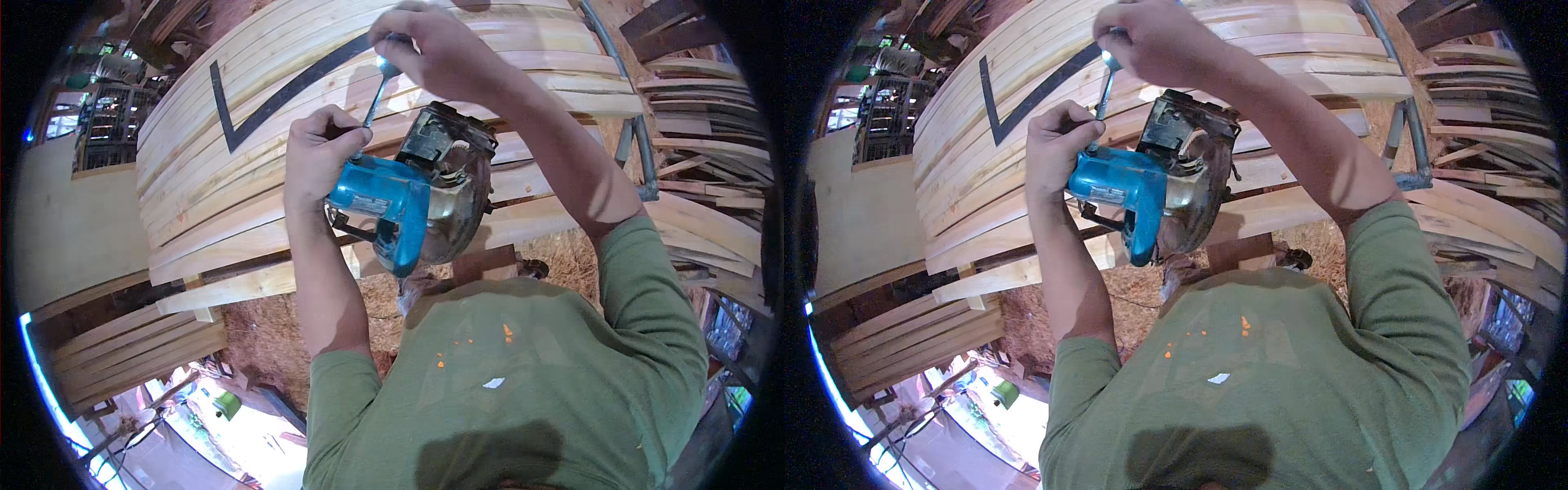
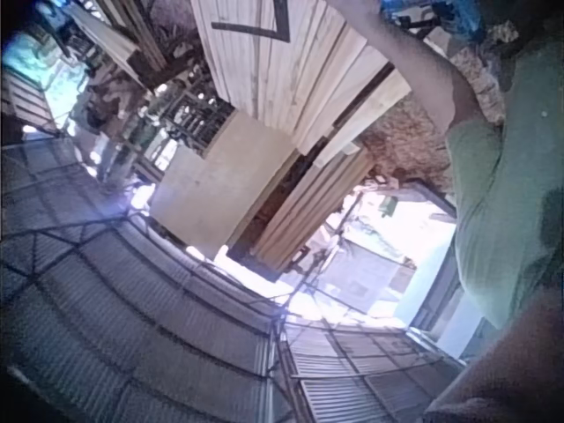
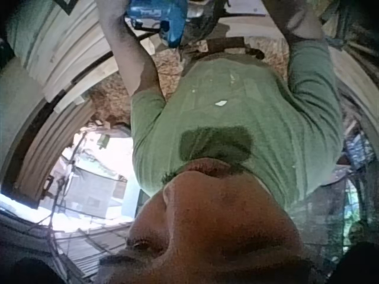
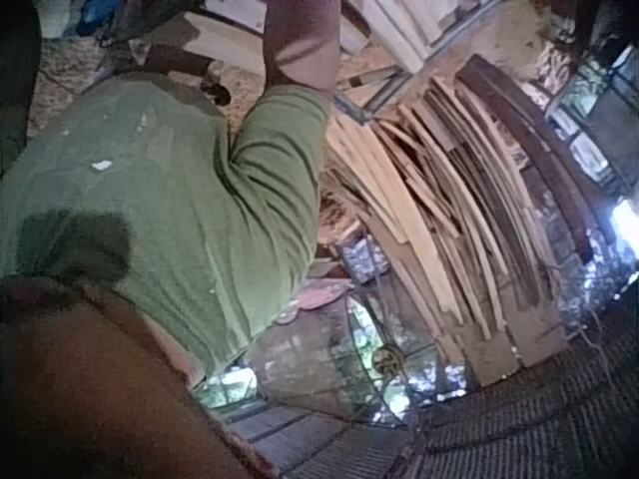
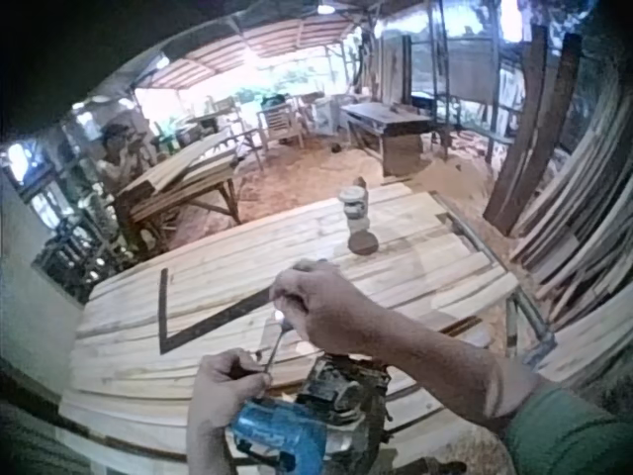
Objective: Maintaining and adjusting a circular saw in a workshop using a spoon and small metal pieces.
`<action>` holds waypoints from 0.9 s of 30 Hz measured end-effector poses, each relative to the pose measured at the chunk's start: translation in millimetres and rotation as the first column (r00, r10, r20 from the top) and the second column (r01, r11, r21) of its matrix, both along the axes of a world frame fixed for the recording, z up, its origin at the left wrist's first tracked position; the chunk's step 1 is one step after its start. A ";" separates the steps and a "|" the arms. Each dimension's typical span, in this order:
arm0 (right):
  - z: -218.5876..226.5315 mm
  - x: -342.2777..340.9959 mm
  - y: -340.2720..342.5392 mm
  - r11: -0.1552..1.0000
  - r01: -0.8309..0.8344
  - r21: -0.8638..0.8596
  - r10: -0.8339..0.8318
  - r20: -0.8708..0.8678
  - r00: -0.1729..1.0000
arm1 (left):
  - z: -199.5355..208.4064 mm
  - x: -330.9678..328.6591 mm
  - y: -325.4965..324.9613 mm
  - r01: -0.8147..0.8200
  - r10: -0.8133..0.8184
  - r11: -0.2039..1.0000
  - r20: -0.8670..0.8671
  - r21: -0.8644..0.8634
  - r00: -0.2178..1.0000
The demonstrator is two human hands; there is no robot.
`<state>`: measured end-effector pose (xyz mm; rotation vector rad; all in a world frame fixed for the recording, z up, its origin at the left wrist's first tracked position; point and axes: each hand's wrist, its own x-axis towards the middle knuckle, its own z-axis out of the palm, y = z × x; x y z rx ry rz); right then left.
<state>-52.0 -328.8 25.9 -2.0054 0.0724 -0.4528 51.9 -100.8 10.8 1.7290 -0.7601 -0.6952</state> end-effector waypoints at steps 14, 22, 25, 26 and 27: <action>11.9 -1.4 45.4 0.281 -0.104 -0.954 0.353 0.002 0.935 | -14.1 -9.4 23.9 -0.070 0.070 0.997 -0.012 -0.017 0.997; -0.8 -5.2 62.4 0.317 -0.007 -0.949 0.324 0.101 0.941 | -42.1 -16.7 41.3 -0.342 0.319 0.935 -0.208 -0.088 0.925; -7.8 -3.3 64.3 0.339 0.054 -0.939 0.333 0.174 0.927 | -38.4 -21.8 40.0 -0.379 0.359 0.923 -0.201 -0.067 0.911; -9.2 -3.3 64.0 0.341 0.053 -0.939 0.331 0.173 0.927 | -36.8 -22.9 40.4 -0.377 0.358 0.924 -0.202 -0.065 0.912; -9.6 -3.3 62.9 0.371 0.026 -0.928 0.347 0.165 0.923 | -35.1 -23.3 39.8 -0.370 0.353 0.927 -0.185 -0.066 0.917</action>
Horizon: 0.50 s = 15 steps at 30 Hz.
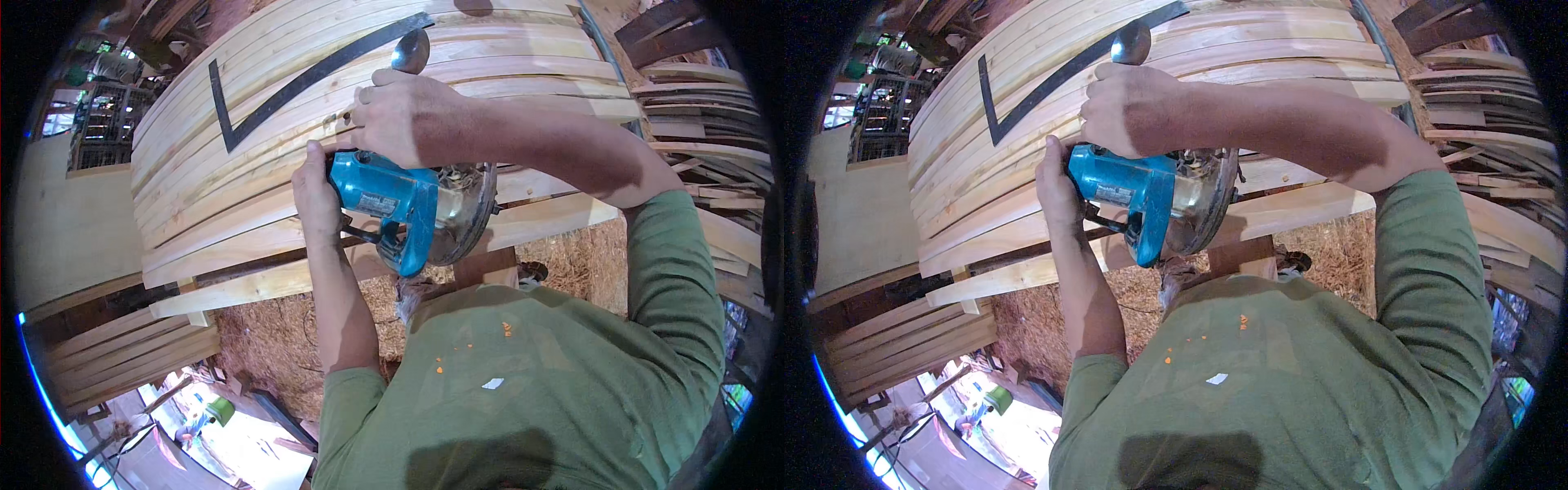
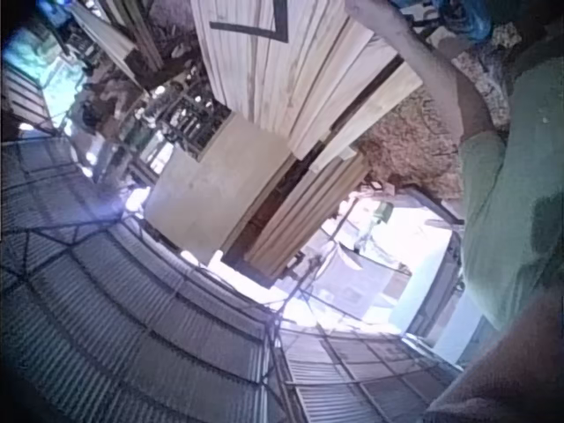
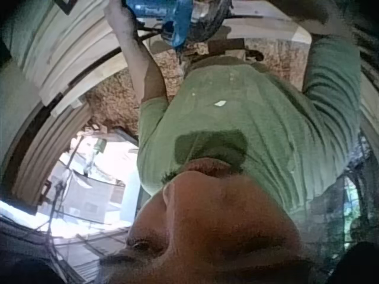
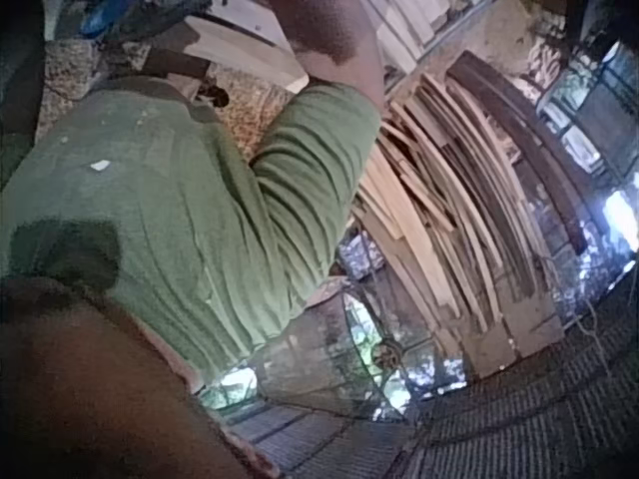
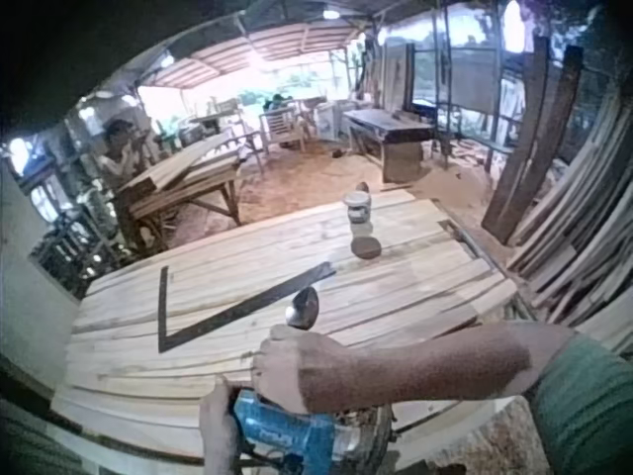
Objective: Maintaining and adjusting a circular saw in a workshop using a spoon and small metal pieces.
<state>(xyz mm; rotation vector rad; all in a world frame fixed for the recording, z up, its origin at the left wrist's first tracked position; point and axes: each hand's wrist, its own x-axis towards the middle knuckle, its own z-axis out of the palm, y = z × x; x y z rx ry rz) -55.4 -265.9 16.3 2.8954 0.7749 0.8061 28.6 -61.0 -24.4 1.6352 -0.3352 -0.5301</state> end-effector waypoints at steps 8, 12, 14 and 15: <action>-3.1 -2.8 1.3 0.997 -0.030 0.076 0.031 -0.018 0.999 | -3.0 -0.6 -2.2 0.005 -0.005 1.000 0.066 -0.010 0.998; -7.0 -1.3 2.0 0.995 -0.027 0.099 0.027 0.003 1.000 | -4.6 0.3 -2.4 0.010 -0.009 1.000 0.069 -0.011 0.998; -6.4 0.3 1.8 0.992 -0.035 0.125 0.037 -0.007 0.999 | -6.8 2.4 -2.8 0.010 -0.009 1.000 0.080 -0.012 0.997; -5.9 1.0 2.4 0.991 -0.025 0.132 0.030 -0.035 0.999 | -8.2 2.1 -3.4 -0.003 0.004 1.000 0.081 -0.016 0.997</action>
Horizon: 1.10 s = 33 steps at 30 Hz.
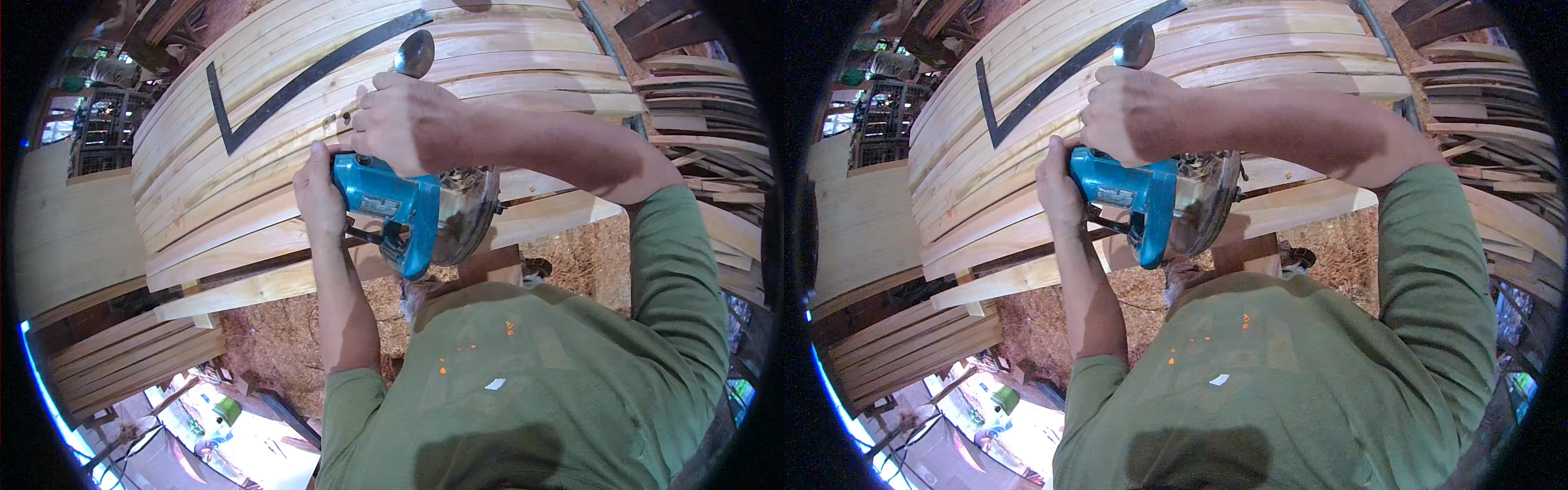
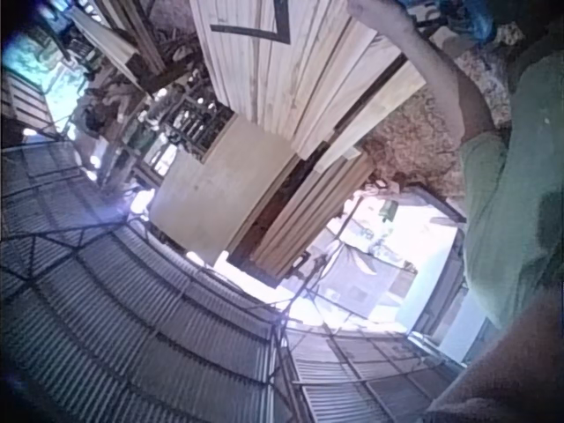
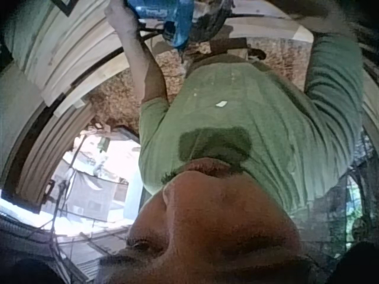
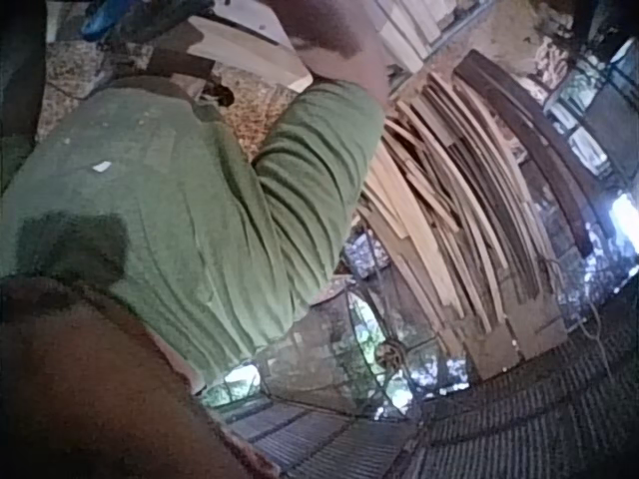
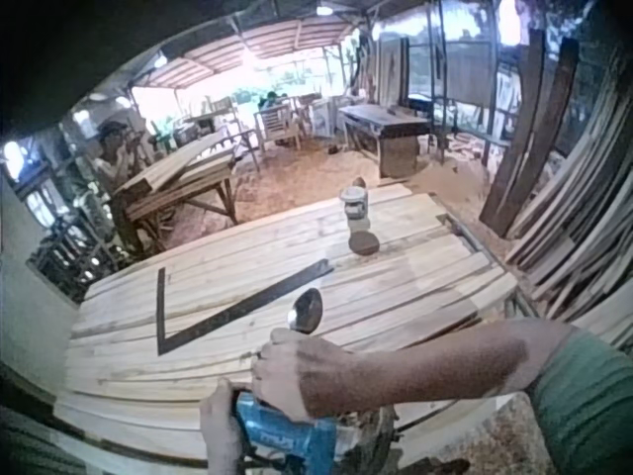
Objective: Maintaining and adjusting a circular saw in a workshop using a spoon and small metal pieces.
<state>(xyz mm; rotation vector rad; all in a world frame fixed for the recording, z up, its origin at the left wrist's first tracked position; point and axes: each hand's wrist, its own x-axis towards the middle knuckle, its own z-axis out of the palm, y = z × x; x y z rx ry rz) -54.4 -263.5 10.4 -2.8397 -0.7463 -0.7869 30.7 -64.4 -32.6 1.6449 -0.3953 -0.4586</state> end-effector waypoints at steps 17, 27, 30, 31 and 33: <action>0.2 -2.3 5.5 1.000 0.010 -0.017 -0.010 0.022 1.000 | -12.9 -0.4 6.2 -0.035 0.029 0.994 -0.052 -0.102 0.998; 15.1 0.9 6.8 0.997 0.027 -0.073 -0.044 -0.243 0.969 | -25.6 12.6 12.3 0.125 -0.165 0.967 -0.172 -0.221 0.971; 14.0 3.0 7.9 0.995 0.046 -0.092 -0.070 -0.282 0.957 | -26.4 12.0 12.4 0.133 -0.136 0.983 -0.017 -0.124 0.991; 13.6 3.7 8.4 0.993 0.049 -0.108 -0.078 -0.284 0.956 | -27.4 12.0 12.8 0.128 -0.127 0.984 0.016 -0.120 0.992; 14.2 3.3 9.5 0.994 0.055 -0.099 -0.082 -0.294 0.952 | -26.9 11.1 12.7 0.125 -0.122 0.982 0.032 -0.144 0.992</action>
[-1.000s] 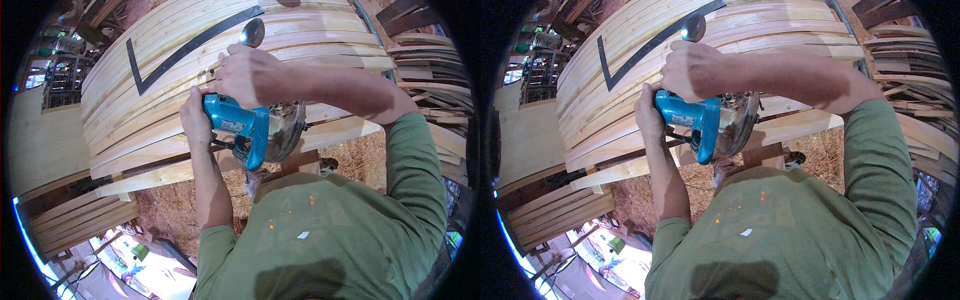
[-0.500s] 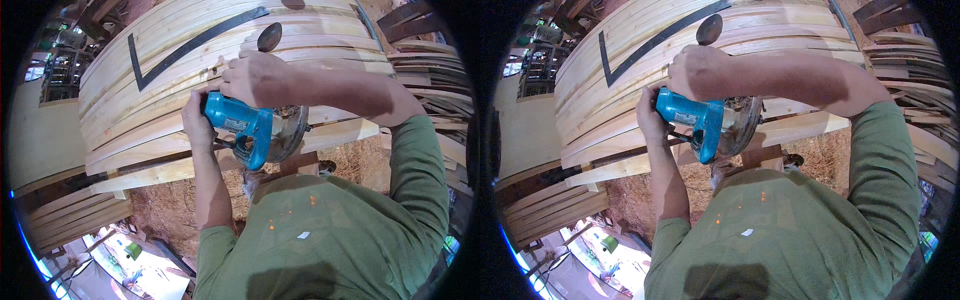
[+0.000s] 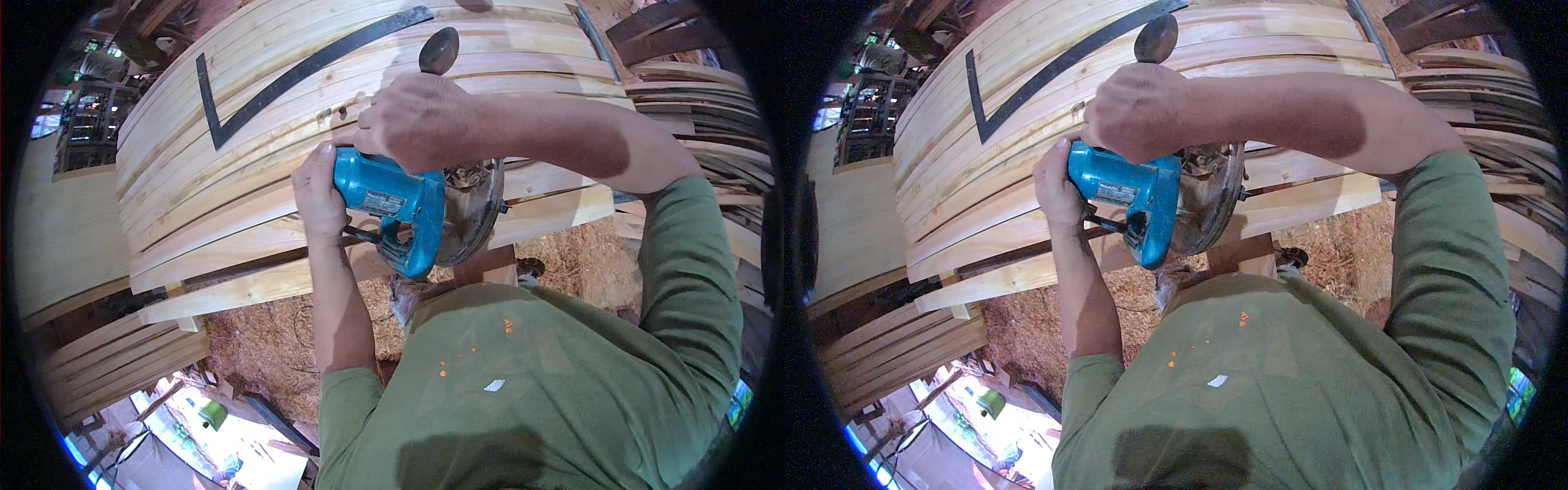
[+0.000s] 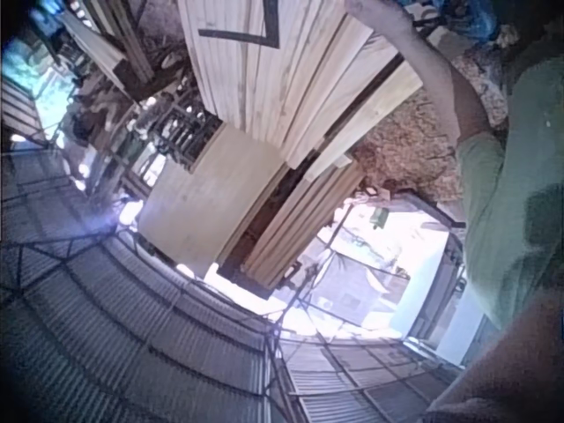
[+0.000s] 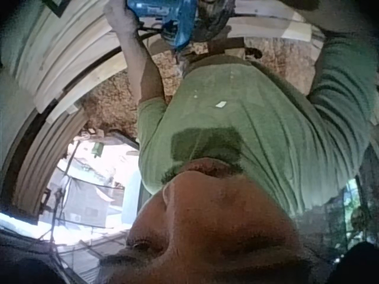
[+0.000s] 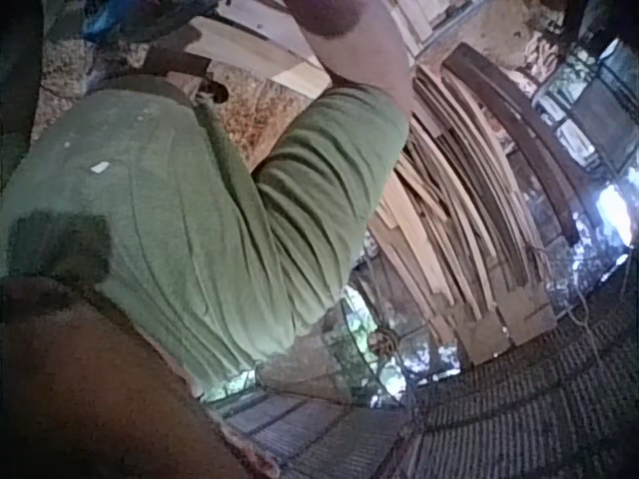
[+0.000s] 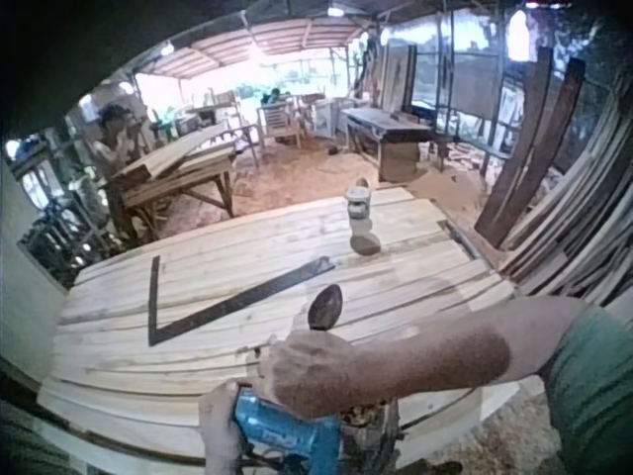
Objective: Maintaining and adjusting a circular saw in a workshop using a spoon and small metal pieces.
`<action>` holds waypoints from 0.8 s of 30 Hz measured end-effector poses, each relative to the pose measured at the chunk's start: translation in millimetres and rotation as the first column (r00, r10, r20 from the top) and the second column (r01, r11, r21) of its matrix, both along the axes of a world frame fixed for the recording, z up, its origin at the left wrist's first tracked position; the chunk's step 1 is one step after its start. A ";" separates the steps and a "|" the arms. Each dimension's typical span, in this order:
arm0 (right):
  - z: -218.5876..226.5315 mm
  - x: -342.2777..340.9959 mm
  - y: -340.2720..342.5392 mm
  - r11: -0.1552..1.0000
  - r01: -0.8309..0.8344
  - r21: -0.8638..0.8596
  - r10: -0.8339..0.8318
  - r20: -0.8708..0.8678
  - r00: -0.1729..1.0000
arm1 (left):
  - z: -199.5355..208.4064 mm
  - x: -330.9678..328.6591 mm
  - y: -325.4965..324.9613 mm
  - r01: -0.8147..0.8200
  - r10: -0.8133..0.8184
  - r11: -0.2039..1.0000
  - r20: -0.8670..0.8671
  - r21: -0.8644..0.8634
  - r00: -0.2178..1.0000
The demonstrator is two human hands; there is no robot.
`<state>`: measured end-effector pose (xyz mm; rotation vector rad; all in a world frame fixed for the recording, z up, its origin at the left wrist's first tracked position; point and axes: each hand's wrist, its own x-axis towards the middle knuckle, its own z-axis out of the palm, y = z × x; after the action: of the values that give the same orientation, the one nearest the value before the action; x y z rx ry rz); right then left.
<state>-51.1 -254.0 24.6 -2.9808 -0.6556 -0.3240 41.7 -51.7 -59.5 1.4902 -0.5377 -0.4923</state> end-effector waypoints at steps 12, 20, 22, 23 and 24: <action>4.4 -0.6 2.2 0.995 0.092 0.034 -0.088 -0.105 0.991 | 8.0 -5.6 -3.4 -0.007 0.007 1.000 0.077 0.000 0.997; 6.3 -2.1 2.6 0.997 0.071 -0.013 -0.072 -0.118 0.990 | 14.0 -6.8 -3.4 0.029 -0.028 1.000 0.089 -0.003 0.996; 4.8 -2.9 1.6 0.999 0.028 -0.016 -0.029 -0.052 0.998 | 14.7 -7.8 -4.8 0.033 -0.032 0.999 0.081 -0.011 0.996; 4.0 -2.8 1.1 0.999 0.028 -0.016 -0.029 -0.053 0.998 | 13.7 -6.7 -5.1 0.033 -0.032 0.999 0.079 -0.011 0.996; 4.5 -2.8 1.7 0.999 0.050 -0.006 -0.051 -0.071 0.996 | 12.2 -5.0 -4.6 0.018 -0.021 1.000 0.117 0.024 0.993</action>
<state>-53.8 -252.3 29.1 -3.0008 -0.5753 -0.2189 36.8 -56.3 -47.2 1.5438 -0.6410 -0.4289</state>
